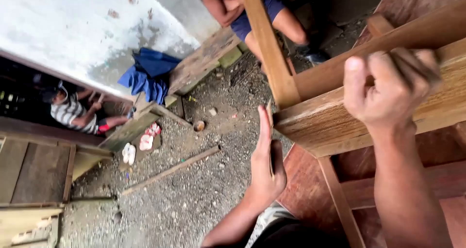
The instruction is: Sanding the wooden legs and frame of a chair using sandpaper to smooth the surface.
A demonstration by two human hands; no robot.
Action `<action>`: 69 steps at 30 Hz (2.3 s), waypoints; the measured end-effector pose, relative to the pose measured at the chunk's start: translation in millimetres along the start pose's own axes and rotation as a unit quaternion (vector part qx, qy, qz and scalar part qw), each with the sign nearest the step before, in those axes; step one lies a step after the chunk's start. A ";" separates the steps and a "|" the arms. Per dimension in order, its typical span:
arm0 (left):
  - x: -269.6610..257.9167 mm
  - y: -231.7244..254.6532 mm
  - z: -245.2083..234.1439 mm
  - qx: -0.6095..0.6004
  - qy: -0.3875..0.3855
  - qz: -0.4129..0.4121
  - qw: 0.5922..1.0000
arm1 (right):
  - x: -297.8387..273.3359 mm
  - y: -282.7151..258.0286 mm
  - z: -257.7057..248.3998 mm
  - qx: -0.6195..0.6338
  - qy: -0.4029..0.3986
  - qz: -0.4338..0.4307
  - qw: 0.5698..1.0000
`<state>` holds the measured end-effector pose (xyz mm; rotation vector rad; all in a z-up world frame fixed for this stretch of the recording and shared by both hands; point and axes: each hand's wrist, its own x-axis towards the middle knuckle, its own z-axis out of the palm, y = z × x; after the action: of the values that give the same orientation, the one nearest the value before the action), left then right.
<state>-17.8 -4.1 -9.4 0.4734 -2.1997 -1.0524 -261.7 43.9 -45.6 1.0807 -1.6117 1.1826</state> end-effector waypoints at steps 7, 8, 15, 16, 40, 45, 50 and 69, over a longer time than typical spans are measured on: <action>-15.0 -13.7 -10.9 0.099 -0.069 0.004 0.993 | 1.7 -6.5 -10.6 -0.004 -0.029 0.011 1.000; -8.7 -13.8 -12.5 0.092 -0.066 0.016 0.993 | 2.7 -4.3 -11.1 -0.006 -0.030 0.010 0.999; -8.2 -10.4 -20.9 0.108 -0.103 0.024 0.988 | -3.7 2.8 -3.9 -0.013 -0.013 -0.004 1.000; 1.4 -14.0 -24.5 0.105 -0.101 0.016 0.989 | -5.2 -0.2 -7.2 -0.010 -0.021 -0.005 1.000; -3.8 -48.1 -4.2 -0.338 0.065 -0.031 0.938 | 7.1 -7.1 -24.5 -0.007 -0.052 0.015 0.999; -4.1 -36.5 -18.8 -0.354 0.016 0.036 0.934 | 7.5 -8.7 -23.7 0.000 -0.046 0.019 0.999; -8.6 -46.5 -6.7 -0.248 -0.024 0.088 0.965 | 9.3 -10.1 -23.8 -0.008 -0.042 0.007 0.999; -6.3 -28.9 3.0 0.028 -0.057 0.055 0.996 | 13.8 -9.8 -20.9 0.036 -0.036 -0.015 0.999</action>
<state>-14.0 -16.6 -36.1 0.3192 -2.3320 -0.9827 -253.2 60.2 -25.9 1.2008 -1.6125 1.2012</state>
